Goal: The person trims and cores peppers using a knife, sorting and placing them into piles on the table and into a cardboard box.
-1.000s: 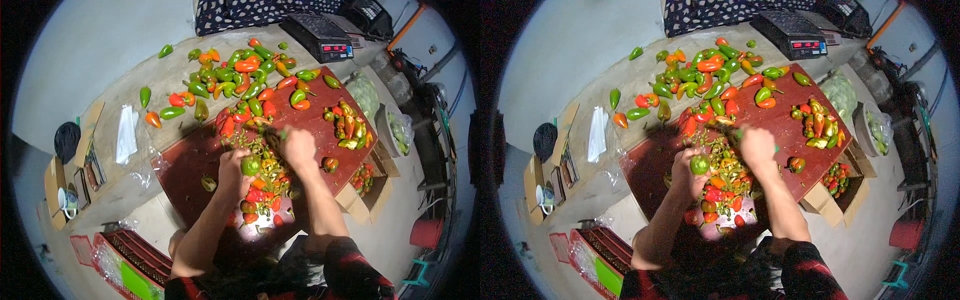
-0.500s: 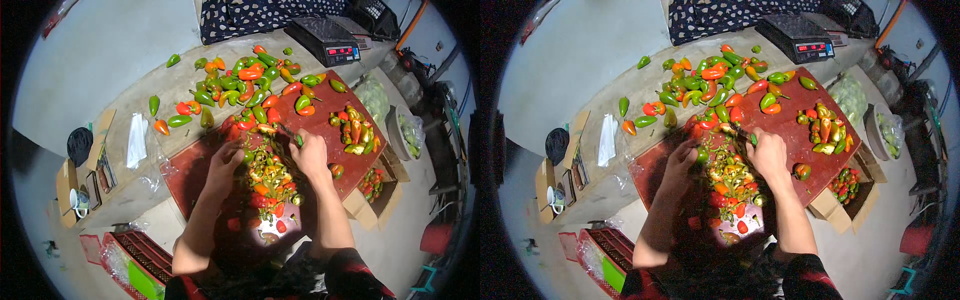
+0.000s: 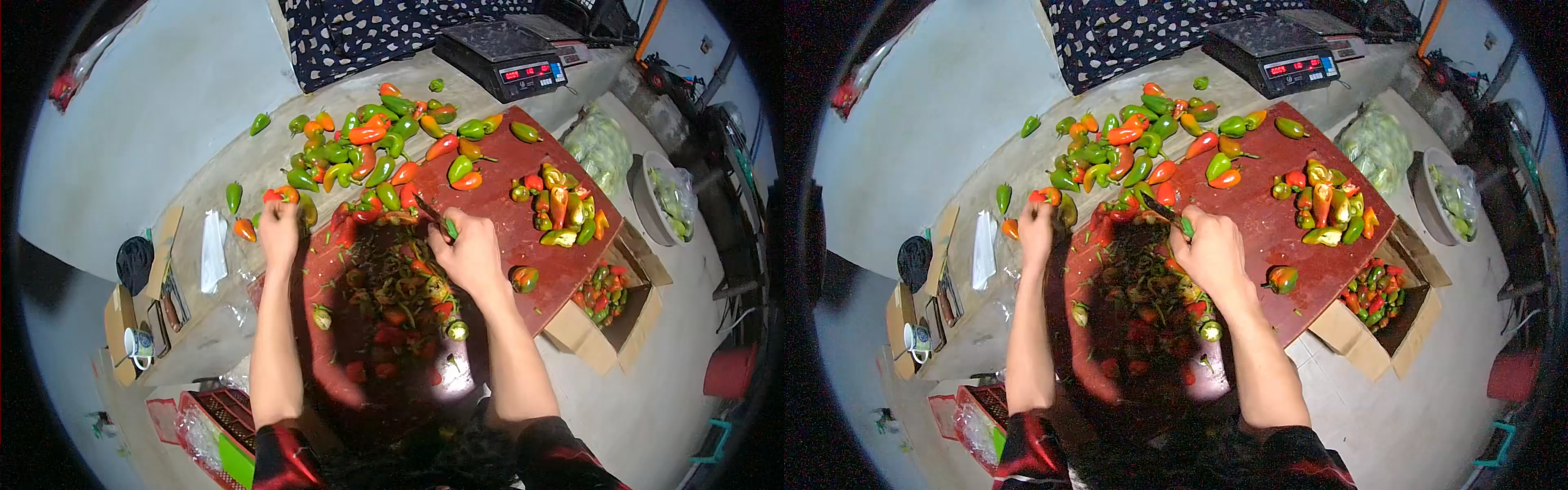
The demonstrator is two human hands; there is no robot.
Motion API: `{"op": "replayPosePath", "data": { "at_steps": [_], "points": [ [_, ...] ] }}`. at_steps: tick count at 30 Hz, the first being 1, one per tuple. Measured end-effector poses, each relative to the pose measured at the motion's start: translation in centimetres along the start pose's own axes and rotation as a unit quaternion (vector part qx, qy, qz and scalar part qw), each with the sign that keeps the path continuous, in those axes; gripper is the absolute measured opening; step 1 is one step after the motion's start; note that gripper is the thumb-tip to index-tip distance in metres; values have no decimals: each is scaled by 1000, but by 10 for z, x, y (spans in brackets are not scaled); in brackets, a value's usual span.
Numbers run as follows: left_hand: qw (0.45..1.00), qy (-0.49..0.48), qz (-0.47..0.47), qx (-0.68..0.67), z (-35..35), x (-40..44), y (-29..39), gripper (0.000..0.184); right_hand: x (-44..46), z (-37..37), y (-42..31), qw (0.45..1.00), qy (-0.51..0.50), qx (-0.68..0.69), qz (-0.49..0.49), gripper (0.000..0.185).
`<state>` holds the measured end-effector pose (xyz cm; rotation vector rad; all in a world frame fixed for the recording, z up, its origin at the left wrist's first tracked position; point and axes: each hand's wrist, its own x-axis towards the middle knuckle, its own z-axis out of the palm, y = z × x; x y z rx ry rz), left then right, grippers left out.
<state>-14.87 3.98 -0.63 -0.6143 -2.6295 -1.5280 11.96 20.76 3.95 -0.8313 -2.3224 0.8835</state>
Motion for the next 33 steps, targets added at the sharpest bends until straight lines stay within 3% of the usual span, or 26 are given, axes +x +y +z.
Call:
{"op": "replayPosePath", "data": {
  "at_steps": [1, 3, 5, 8, 10, 11, 12, 13, 15, 17, 19, 21, 22, 24, 29, 31, 32, 33],
  "points": [
    [1000, 0, 0, 1, 2, 3, 4, 29, -1, 1, 0, 1000, 0, 1, 0, 17],
    [951, -65, 23, 301, 4, 3, 26, 41, -1, 3, -1, 1000, -13, 4, -6, 17],
    [935, -98, -13, 342, 4, 4, 30, 48, -2, 8, -1, 1000, -10, 16, -8, 17],
    [931, -108, 26, 348, 3, 7, 2, 51, -3, 13, -2, 1000, -14, 18, -15, 19],
    [981, -161, -70, 82, -6, -5, -5, 39, -5, 16, -3, 1000, -21, 9, -19, 20],
    [981, -161, -71, 82, -11, -16, -10, 39, -5, 17, -5, 999, -26, 9, -16, 20],
    [945, -210, -169, -185, -17, -32, -17, 34, -6, 20, -8, 999, -33, 10, -14, 21],
    [829, -240, -251, -438, -22, -47, -16, 30, -7, 21, -11, 999, -35, 9, -16, 21],
    [794, -219, -246, -511, -26, -75, 0, 22, -11, 23, -16, 996, -84, -21, -16, 20],
    [815, -200, -225, -496, -24, -95, 17, 21, -15, 33, -17, 994, -99, -34, -37, 20],
    [716, -192, -297, -601, -18, -113, 25, 23, -21, 39, -20, 990, -120, -49, -52, 20],
    [703, -196, -291, -618, -8, -123, 14, 23, -25, 45, -30, 982, -142, -83, -94, 20],
    [695, -202, -279, -631, -4, -125, 9, 23, -29, 53, -26, 982, -100, -76, -138, 24],
    [595, -215, -320, -705, -2, -128, 6, 24, -33, 59, -29, 981, -108, -79, -140, 22],
    [608, -235, -296, -699, 4, -146, 14, 30, -34, 66, -28, 981, -83, -85, -156, 21],
    [566, -278, -264, -730, 2, -150, 18, 33, -34, 68, -25, 978, -63, -86, -177, 20],
    [513, -266, -280, -767, 3, -151, 17, 37, -34, 69, -25, 978, -67, -88, -179, 20],
    [511, -262, -280, -770, 5, -151, 16, 37, -35, 69, -24, 976, -71, -87, -186, 20]
  ]
}}
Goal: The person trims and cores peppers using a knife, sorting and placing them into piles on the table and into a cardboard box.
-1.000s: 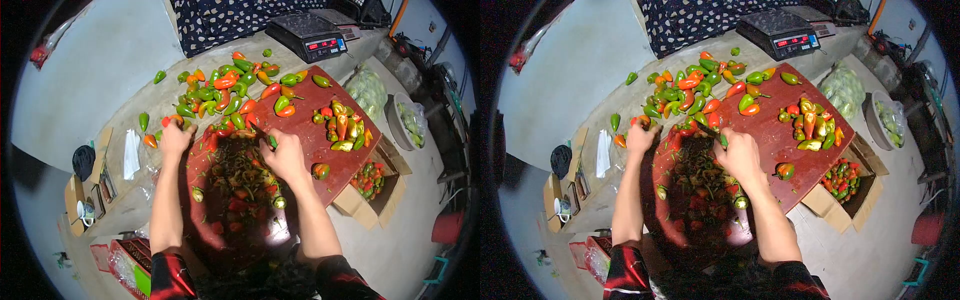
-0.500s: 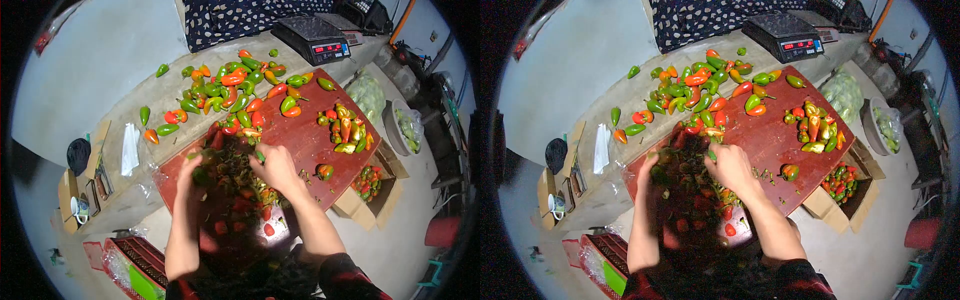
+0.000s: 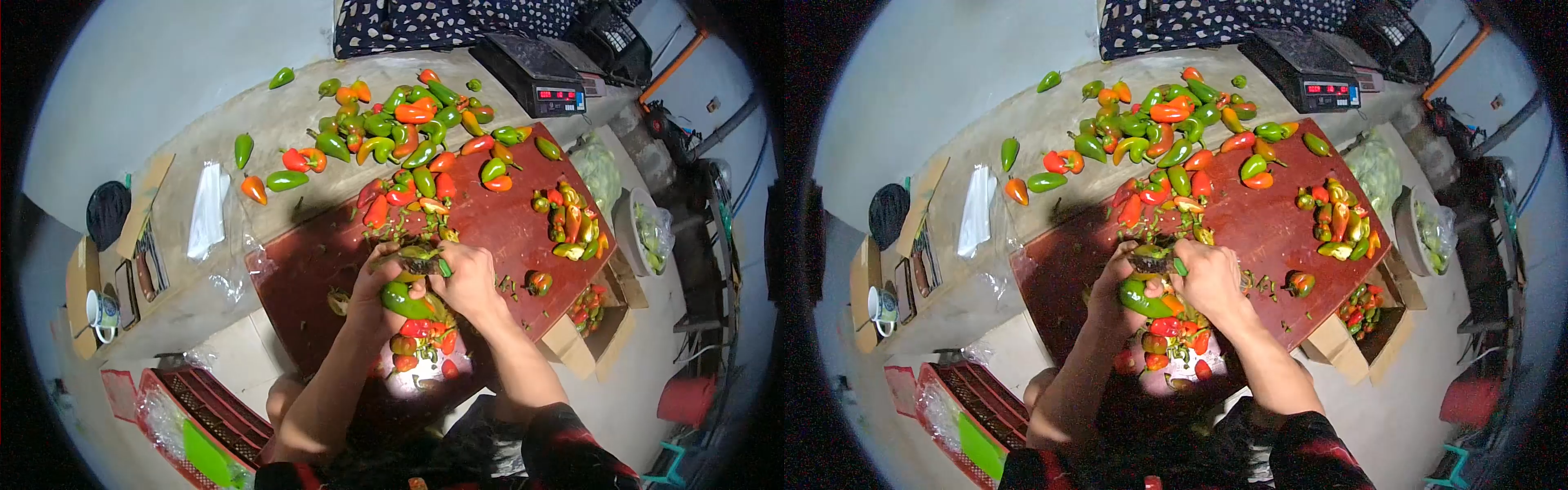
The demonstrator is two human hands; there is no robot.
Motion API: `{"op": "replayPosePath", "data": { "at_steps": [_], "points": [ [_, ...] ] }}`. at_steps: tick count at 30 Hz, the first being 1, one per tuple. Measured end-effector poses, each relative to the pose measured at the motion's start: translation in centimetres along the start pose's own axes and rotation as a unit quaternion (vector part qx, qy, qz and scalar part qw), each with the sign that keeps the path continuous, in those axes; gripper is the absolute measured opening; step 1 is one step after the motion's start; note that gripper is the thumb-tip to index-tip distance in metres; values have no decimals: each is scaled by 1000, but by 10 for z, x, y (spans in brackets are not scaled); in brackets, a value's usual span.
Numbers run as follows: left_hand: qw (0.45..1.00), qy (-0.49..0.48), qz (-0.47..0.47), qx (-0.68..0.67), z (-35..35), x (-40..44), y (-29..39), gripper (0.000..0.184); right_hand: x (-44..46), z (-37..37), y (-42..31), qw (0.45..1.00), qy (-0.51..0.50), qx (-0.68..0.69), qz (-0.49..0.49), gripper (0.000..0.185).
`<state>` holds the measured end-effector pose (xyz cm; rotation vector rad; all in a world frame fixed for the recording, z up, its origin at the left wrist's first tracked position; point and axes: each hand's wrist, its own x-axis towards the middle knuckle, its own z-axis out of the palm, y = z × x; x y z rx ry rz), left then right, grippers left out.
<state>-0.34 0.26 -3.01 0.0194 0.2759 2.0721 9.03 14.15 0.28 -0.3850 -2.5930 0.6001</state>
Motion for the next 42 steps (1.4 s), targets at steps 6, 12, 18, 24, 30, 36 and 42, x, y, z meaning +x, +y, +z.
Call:
{"op": "replayPosePath", "data": {
  "at_steps": [6, 12, 18, 24, 30, 36, 42],
  "points": [
    [999, 32, -21, -16, 0, 4, -2, 31, -1, 3, -1, 999, -8, 5, -36, 18],
    [998, 56, -33, -7, 4, 2, -2, 30, -1, 3, -1, 999, 4, 5, -43, 17],
    [996, -47, -40, 61, 2, -2, -4, 37, 3, 1, 12, 1000, -6, -11, -18, 16],
    [995, -66, -1, 77, 18, 5, -1, 40, 10, -6, 10, 1000, 3, -21, 11, 15],
    [990, -116, 4, 84, 31, -7, 24, 45, 9, -31, 58, 988, 24, -78, 131, 14],
    [977, -71, 32, 198, 23, -5, 23, 53, 6, -17, 18, 982, 17, 106, 157, 28],
    [969, -56, 48, 236, 12, -5, 21, 54, 4, -15, 9, 881, -52, 457, 113, 32]
  ]
}}
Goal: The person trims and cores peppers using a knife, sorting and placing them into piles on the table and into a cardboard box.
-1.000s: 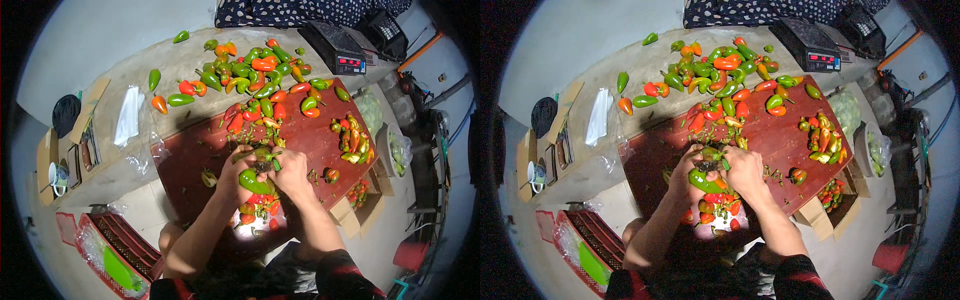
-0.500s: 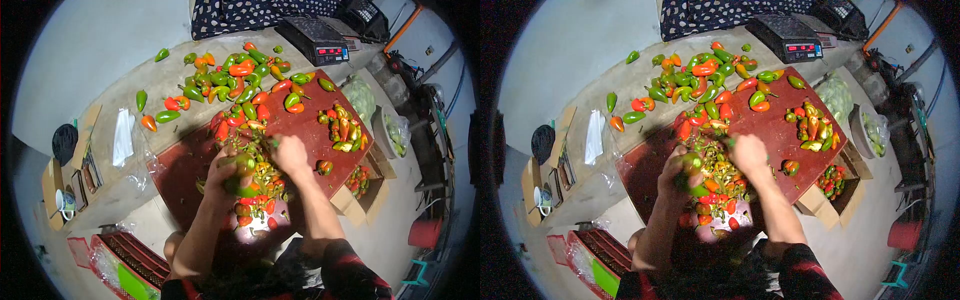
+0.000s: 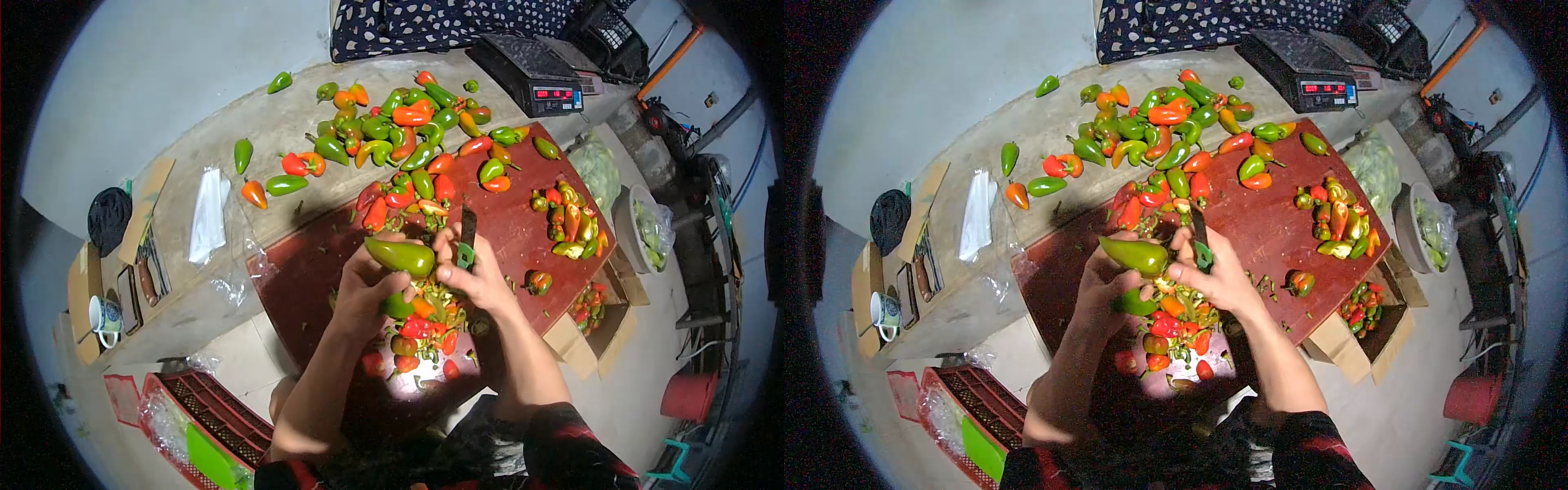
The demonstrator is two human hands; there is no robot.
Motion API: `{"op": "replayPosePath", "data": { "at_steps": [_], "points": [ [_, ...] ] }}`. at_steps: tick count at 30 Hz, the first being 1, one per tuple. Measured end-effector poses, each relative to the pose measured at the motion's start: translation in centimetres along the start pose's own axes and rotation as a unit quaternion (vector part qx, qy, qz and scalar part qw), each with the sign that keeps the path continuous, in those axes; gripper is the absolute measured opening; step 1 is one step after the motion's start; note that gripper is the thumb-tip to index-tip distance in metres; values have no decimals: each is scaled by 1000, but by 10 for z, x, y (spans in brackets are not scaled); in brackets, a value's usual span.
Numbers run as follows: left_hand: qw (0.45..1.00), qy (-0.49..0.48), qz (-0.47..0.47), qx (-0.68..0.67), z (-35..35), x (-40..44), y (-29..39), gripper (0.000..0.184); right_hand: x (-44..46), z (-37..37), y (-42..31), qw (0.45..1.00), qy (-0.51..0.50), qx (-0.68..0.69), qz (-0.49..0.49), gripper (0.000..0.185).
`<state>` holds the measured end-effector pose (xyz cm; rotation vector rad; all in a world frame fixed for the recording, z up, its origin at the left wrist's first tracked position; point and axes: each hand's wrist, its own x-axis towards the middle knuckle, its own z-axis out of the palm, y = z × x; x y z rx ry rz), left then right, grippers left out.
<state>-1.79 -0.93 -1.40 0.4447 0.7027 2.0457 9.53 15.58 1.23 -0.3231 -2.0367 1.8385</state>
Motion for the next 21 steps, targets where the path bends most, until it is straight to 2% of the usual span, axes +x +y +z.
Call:
{"op": "replayPosePath", "data": {
  "at_steps": [1, 5, 8, 10, 13, 17, 18, 21],
  "points": [
    [999, 15, -7, 30, -1, 0, -1, 54, 1, 2, 0, 999, -27, 11, -22, 47],
    [998, 29, 1, 60, 2, 2, -9, 42, -4, 15, -1, 996, 4, -53, -67, 53],
    [996, 31, 18, 79, 0, 4, -10, 40, -5, 16, -4, 990, -2, -95, -101, 51],
    [996, 25, -14, 79, -2, 4, -9, 41, -7, 23, -3, 995, 14, 93, -21, 40],
    [996, 56, -11, 74, 6, 3, -12, 41, -8, 25, -2, 997, 38, 29, -57, 32],
    [997, 34, -20, 66, 7, 2, -14, 41, -10, 31, 2, 994, 82, 15, -73, 27],
    [996, 16, -27, 80, 5, 0, -16, 41, -10, 33, 2, 988, 135, 37, -72, 26],
    [995, -5, -14, 100, 8, 1, -18, 41, -5, 34, -9, 976, 193, 90, -52, 27]
  ]
}}
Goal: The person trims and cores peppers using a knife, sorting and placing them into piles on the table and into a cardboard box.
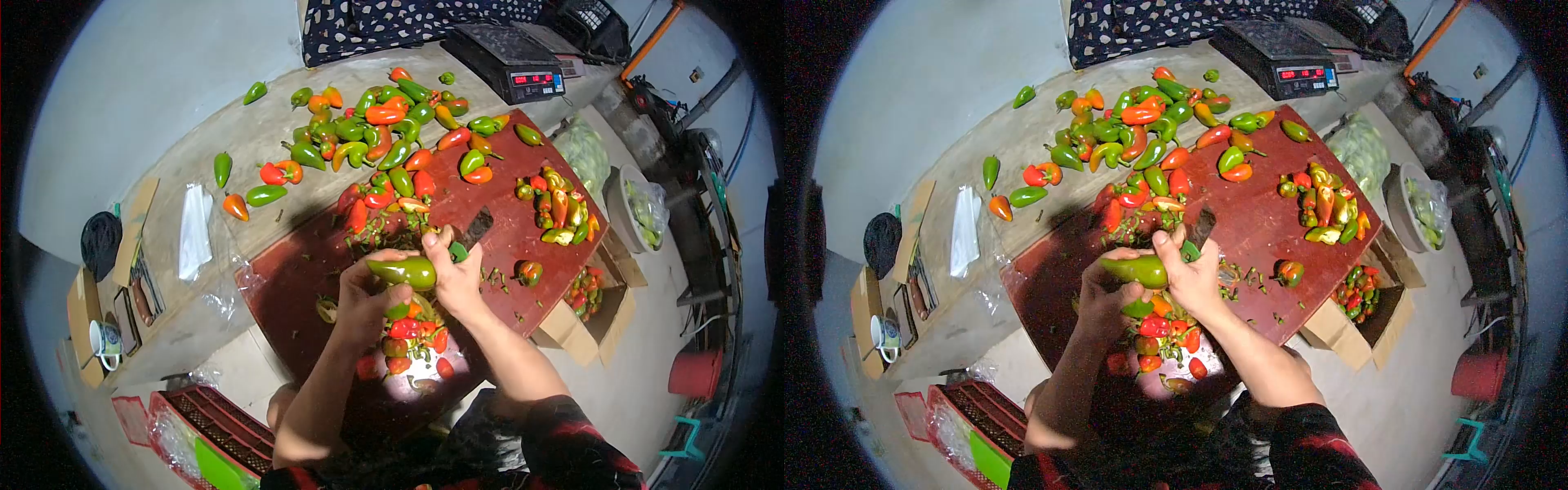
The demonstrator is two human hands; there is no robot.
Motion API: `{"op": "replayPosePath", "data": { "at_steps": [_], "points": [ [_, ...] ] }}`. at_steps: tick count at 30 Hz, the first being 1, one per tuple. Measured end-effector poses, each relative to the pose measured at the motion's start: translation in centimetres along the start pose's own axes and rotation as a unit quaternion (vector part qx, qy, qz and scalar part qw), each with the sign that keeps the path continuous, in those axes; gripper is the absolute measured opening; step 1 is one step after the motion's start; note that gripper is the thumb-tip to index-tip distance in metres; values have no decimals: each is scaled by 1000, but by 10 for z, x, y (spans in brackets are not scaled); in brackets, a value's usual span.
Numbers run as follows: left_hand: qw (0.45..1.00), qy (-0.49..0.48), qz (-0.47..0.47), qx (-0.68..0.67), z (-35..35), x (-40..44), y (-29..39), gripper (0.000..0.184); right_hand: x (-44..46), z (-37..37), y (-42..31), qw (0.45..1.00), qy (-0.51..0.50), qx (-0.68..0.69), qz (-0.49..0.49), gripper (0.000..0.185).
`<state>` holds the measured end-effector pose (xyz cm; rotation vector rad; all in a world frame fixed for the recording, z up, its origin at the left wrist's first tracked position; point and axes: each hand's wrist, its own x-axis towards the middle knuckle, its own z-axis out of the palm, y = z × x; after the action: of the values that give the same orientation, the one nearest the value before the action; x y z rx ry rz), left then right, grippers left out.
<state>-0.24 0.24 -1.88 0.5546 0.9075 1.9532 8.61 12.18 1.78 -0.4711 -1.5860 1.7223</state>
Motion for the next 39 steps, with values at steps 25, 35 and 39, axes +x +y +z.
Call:
{"op": "replayPosePath", "data": {
  "at_steps": [25, 35, 39],
  "points": [
    [985, 64, -74, -144, -14, 11, -8, 45, 4, -9, 2, 934, -221, -269, -84, 83],
    [972, 36, -51, -228, -5, 12, 8, 58, 17, -52, -51, 945, -84, -296, -109, 82],
    [988, -29, -34, -149, -26, 13, 8, 51, 0, -133, -98, 906, 83, -391, -138, 88]
  ]
}}
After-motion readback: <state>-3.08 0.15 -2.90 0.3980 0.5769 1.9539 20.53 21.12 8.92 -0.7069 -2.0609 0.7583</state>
